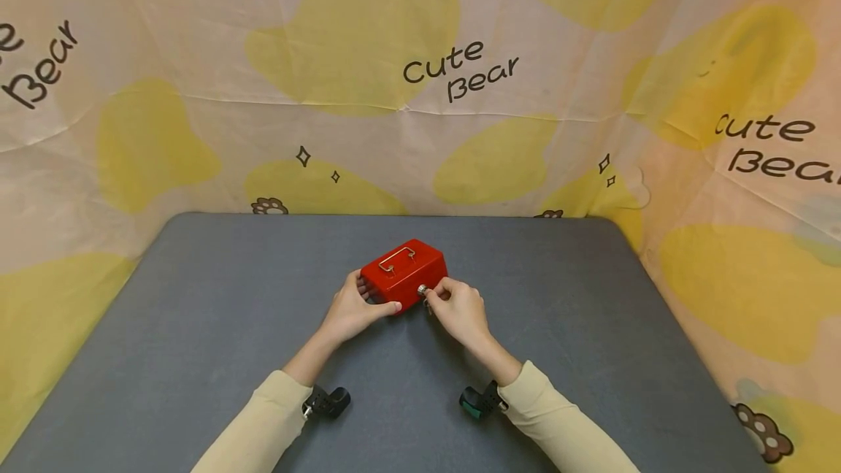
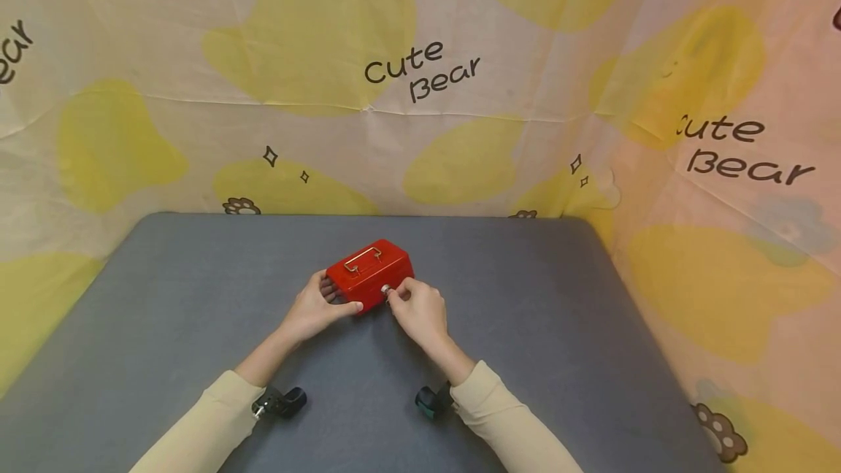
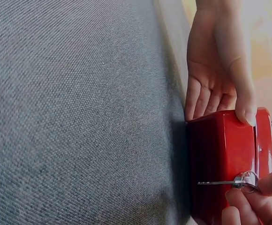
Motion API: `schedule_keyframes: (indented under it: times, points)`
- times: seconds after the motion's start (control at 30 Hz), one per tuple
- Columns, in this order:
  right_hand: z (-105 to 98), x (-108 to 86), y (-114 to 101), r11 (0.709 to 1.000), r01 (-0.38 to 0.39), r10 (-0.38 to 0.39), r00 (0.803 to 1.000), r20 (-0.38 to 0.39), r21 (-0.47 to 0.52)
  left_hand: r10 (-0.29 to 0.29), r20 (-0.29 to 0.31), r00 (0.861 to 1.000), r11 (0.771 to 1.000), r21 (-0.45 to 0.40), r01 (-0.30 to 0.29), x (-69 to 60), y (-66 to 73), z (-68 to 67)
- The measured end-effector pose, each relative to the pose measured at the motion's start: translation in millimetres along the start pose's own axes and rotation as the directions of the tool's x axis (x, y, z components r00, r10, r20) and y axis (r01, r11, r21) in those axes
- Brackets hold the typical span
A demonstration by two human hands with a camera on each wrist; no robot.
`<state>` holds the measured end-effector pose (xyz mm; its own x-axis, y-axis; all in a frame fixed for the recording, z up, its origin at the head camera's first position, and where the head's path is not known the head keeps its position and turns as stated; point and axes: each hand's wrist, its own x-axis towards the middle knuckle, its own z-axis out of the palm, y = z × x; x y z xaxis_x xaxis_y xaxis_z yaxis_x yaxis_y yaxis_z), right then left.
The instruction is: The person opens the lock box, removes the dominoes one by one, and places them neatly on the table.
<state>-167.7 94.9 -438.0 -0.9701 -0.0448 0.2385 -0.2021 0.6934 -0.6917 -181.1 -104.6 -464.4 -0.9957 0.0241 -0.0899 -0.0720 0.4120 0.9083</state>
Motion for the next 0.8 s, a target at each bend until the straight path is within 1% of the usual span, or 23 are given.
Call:
schedule_keyframes:
  times: [0.1, 0.23, 0.43, 0.67, 0.8]
  points:
    - [-0.6, 0.3, 0.7, 0.999, -0.024, 0.024, 0.999, 0.024, 0.023, 0.000, 0.001, 1.000, 1.000, -0.005, 0.000, 0.0, -0.1, 0.3]
    - [-0.7, 1.3, 1.5, 0.995, -0.075, 0.071, 0.995, 0.070, 0.061, 0.001, -0.001, 1.000, 1.000, -0.004, -0.001, -0.3, -0.4, 0.2]
    - [-0.7, 2.6, 1.8, 0.981, -0.159, 0.144, 0.980, 0.135, 0.112, 0.000, 0.001, 1.000, 1.000, -0.002, 0.000, -0.5, -0.5, 0.3]
    - [-1.8, 2.9, 1.0, 0.944, -0.268, 0.230, 0.953, 0.198, 0.193, 0.004, 0.000, 1.000, 1.000, 0.006, -0.004, -0.3, -0.7, 0.2]
    - [-1.5, 3.2, 0.5, 0.926, -0.307, 0.260, 0.940, 0.220, 0.219, 0.010, -0.001, 1.000, 1.000, 0.006, -0.010, 0.6, -1.0, 0.2]
